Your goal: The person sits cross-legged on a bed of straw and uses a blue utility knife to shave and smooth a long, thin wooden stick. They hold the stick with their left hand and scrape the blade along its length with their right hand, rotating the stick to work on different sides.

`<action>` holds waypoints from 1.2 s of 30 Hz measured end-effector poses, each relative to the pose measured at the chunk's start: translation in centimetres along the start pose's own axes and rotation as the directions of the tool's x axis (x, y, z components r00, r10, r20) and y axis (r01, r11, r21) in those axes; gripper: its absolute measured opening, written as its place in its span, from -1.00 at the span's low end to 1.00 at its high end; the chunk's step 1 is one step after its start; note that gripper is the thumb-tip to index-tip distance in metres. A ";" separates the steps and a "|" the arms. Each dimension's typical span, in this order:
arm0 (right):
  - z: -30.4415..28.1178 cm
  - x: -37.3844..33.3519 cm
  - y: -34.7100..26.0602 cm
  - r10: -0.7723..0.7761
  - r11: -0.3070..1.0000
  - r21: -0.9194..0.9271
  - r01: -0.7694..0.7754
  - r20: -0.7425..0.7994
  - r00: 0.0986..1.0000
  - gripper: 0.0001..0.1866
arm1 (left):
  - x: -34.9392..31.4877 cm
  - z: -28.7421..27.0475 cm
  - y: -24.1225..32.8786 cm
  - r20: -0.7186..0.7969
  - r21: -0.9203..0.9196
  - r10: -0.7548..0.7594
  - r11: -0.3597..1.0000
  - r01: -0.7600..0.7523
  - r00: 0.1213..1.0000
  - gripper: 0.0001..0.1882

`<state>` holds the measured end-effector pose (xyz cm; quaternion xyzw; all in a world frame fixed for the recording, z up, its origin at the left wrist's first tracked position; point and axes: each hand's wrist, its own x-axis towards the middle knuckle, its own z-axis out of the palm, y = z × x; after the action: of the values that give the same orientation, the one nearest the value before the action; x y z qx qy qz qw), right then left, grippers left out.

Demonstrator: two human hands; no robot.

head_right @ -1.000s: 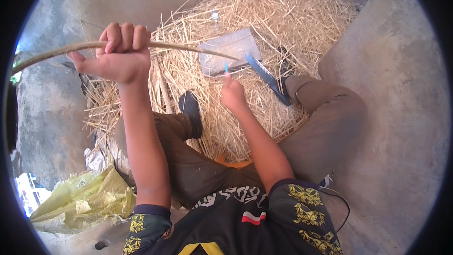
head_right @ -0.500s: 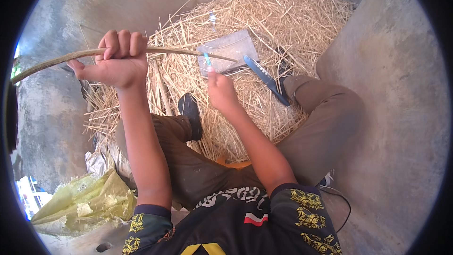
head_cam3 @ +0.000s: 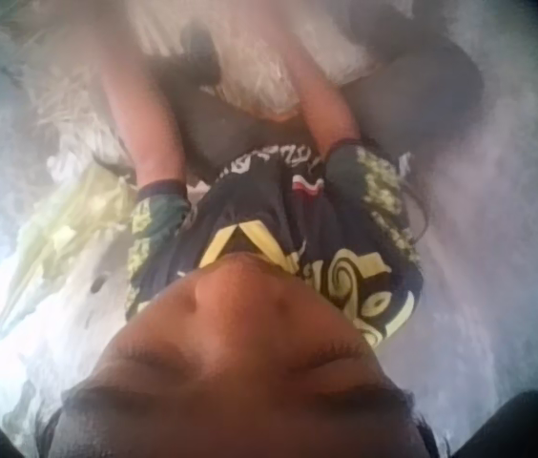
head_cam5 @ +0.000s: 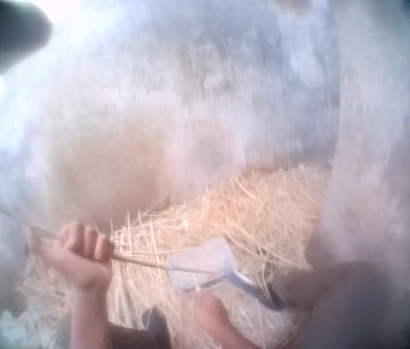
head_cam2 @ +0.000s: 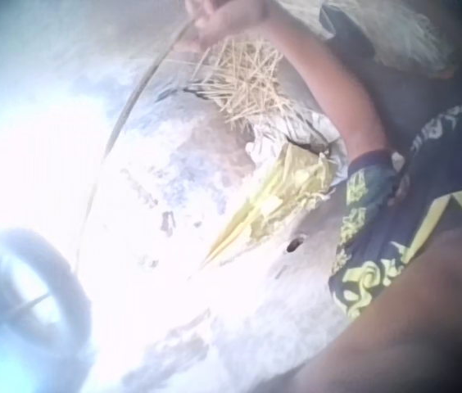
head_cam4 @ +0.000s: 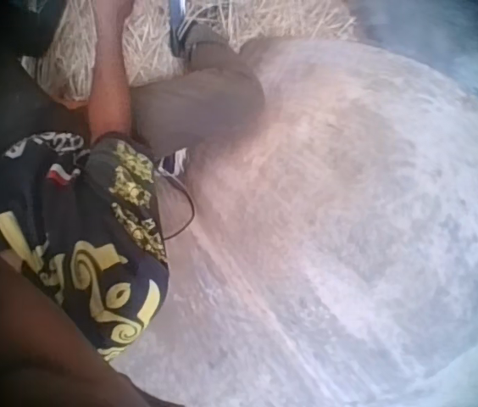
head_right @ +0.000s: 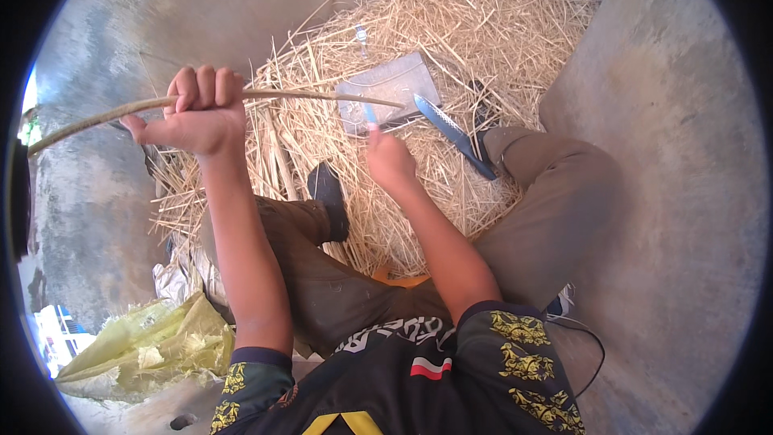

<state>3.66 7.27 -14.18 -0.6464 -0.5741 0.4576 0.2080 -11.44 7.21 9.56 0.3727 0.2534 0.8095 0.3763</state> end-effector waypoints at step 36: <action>0.0 -2.5 -3.1 -0.152 0.987 0.034 0.156 -0.108 0.983 -0.39 | -0.8 0.2 0.0 -0.024 0.048 0.084 0.995 -0.083 0.996 -0.14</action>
<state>2.13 5.74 -10.81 -0.6186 -0.6007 0.4178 0.2864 -10.93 6.60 9.31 0.3811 0.2614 0.8232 0.3298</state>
